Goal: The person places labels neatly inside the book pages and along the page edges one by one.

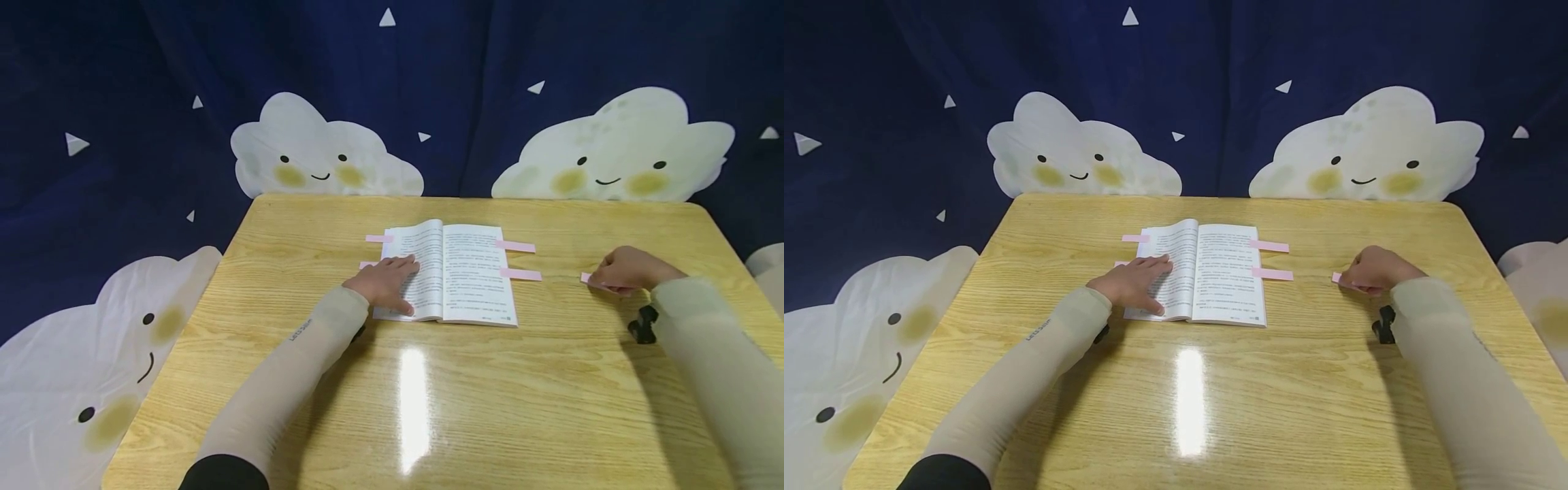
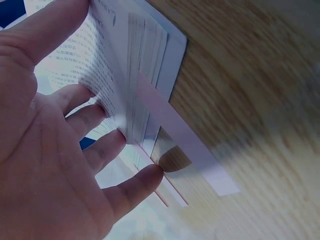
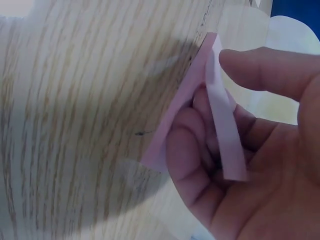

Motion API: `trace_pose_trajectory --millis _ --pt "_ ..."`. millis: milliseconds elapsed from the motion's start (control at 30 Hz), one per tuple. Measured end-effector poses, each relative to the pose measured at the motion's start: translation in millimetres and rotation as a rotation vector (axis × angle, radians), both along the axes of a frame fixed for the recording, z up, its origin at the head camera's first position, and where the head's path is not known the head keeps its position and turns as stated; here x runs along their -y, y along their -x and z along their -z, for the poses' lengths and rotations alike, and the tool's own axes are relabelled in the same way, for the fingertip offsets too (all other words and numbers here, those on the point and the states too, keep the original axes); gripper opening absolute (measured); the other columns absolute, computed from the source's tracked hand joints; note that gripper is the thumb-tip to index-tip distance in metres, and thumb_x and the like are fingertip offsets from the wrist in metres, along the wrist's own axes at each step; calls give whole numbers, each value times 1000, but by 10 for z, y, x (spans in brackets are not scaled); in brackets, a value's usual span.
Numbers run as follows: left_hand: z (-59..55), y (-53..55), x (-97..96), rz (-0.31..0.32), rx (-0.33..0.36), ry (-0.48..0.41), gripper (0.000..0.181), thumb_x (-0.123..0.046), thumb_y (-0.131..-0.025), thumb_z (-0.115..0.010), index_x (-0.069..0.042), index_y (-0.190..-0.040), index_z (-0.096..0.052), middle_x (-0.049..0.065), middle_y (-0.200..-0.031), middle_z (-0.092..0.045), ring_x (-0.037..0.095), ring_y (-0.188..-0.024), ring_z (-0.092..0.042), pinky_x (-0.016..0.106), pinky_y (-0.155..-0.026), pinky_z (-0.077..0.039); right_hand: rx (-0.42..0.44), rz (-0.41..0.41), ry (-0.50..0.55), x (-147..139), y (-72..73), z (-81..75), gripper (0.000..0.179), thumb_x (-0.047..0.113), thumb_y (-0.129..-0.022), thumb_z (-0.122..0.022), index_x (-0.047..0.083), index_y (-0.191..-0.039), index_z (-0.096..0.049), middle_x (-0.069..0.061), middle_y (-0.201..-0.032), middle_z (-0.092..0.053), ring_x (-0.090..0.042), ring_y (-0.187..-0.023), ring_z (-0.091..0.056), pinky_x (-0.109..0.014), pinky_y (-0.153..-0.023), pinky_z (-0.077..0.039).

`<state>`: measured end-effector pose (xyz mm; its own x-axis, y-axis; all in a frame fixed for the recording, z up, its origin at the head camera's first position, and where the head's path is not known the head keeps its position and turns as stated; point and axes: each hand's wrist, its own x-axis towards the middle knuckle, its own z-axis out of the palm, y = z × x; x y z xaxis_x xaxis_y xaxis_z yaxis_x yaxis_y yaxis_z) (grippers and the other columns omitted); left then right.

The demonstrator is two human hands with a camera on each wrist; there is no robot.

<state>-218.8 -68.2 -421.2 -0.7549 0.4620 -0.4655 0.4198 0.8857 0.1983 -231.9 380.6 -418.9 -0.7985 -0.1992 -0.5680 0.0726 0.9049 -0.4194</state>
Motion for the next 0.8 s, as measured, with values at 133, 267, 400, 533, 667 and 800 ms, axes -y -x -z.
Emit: trace_pose_trajectory --millis 133,267,400,533,667,800 --pt "7 -1 -6 1 -3 0 95 -53 -88 -70 -27 -161 -16 -7 -170 -5 27 -157 -13 57 -122 -23 5 24 19 1 -4 19 30 24 -92 -61 9 -67 -58 7 -54 -45 -9 -50 -40 -28 -53 -39" --pt "5 -5 -16 9 -8 -3 94 -52 -88 -70 -27 -161 -17 -7 -170 -5 27 -157 -13 56 -122 -24 9 34 22 -14 -5 26 27 23 -93 -59 6 -72 -60 6 -55 -47 -9 -51 -42 -28 -53 -39" --pt "-5 -4 -20 11 -9 -2 94 -52 -87 -71 -27 -161 -17 -7 -170 -5 27 -157 -13 56 -123 -23 10 18 -1 -46 9 29 28 25 -94 -58 3 -76 -61 5 -56 -48 -10 -52 -44 -28 -54 -38" --pt "-15 6 -23 12 -15 0 95 -53 -87 -70 -27 -161 -16 -7 -170 -5 27 -157 -13 56 -123 -23 3 13 -10 -73 28 38 29 27 -94 -58 3 -78 -62 5 -57 -48 -11 -54 -45 -28 -56 -38" --pt "-16 9 -20 3 -11 3 95 -52 -87 -71 -27 -161 -16 -7 -170 -5 27 -157 -13 56 -123 -23 -8 6 -7 -71 33 58 29 27 -95 -57 7 -74 -59 6 -56 -48 -10 -53 -44 -28 -56 -38" --pt "11 6 -16 -2 0 -3 94 -52 -87 -71 -27 -161 -17 -7 -170 -5 28 -157 -13 57 -123 -22 -2 -4 -2 -58 19 72 30 25 -95 -56 10 -69 -55 7 -55 -47 -10 -53 -44 -28 -57 -38"
